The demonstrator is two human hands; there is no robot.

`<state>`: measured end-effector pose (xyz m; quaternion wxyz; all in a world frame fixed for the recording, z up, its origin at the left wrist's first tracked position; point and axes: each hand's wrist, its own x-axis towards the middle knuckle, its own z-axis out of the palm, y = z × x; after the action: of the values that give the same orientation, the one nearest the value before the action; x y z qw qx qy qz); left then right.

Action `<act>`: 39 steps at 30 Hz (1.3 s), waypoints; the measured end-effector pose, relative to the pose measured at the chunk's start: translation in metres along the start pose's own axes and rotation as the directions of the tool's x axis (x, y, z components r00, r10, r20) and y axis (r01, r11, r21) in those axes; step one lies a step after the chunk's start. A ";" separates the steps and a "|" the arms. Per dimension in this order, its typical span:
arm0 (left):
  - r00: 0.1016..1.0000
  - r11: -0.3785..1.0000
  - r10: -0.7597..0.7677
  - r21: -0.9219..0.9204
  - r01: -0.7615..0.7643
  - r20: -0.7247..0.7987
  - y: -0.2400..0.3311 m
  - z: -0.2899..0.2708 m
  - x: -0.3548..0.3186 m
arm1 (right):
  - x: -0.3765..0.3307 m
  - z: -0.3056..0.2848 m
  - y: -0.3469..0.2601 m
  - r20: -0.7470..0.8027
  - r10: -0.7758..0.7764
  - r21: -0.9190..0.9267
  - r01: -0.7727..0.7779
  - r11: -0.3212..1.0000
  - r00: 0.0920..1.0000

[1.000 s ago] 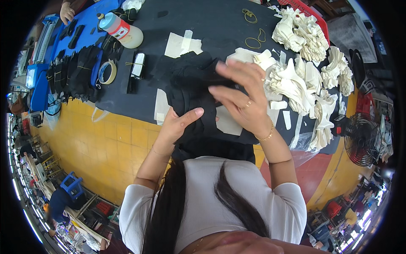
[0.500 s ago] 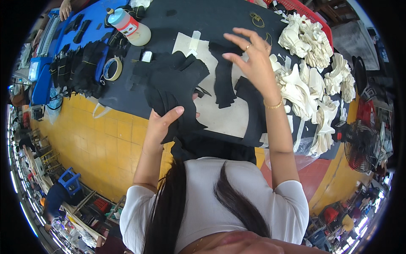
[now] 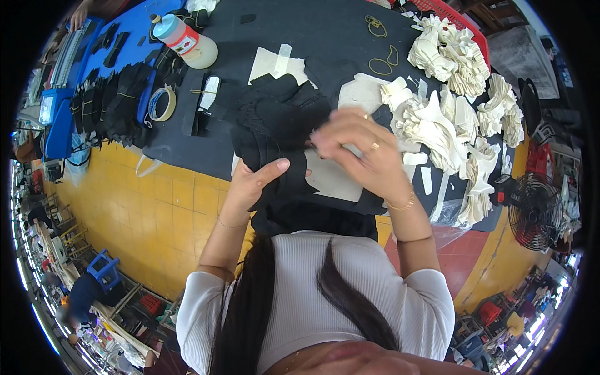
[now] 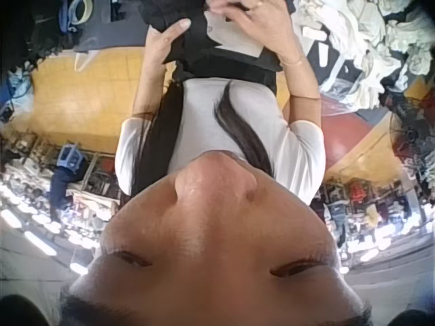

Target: The person assembles gloves by hand at a workbench. They place white foam inserts into black glove shells, then fold and stack the finished gloves. The person also handles white gloves and foam pieces, organizing them on the table.

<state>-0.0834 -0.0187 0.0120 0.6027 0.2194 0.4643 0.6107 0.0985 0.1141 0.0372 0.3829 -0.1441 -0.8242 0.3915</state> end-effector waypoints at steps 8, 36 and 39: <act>0.999 1.000 0.005 0.028 -0.006 0.048 0.002 -0.006 0.003 | -0.047 -0.101 -0.026 0.164 0.102 0.550 -0.176 0.816 0.981; 0.995 0.999 0.011 -0.046 -0.016 -0.100 0.010 -0.005 -0.002 | 0.001 -0.058 -0.016 0.010 -0.075 0.553 0.057 0.832 0.997; 0.998 0.999 0.038 -0.030 -0.040 -0.054 0.018 -0.017 -0.003 | 0.017 -0.070 0.015 0.144 0.201 0.310 -0.237 0.921 0.969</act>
<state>-0.1067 -0.0237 0.0199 0.5814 0.2026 0.4664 0.6352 0.1383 0.1711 0.0629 0.3093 -0.1488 -0.7469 0.5695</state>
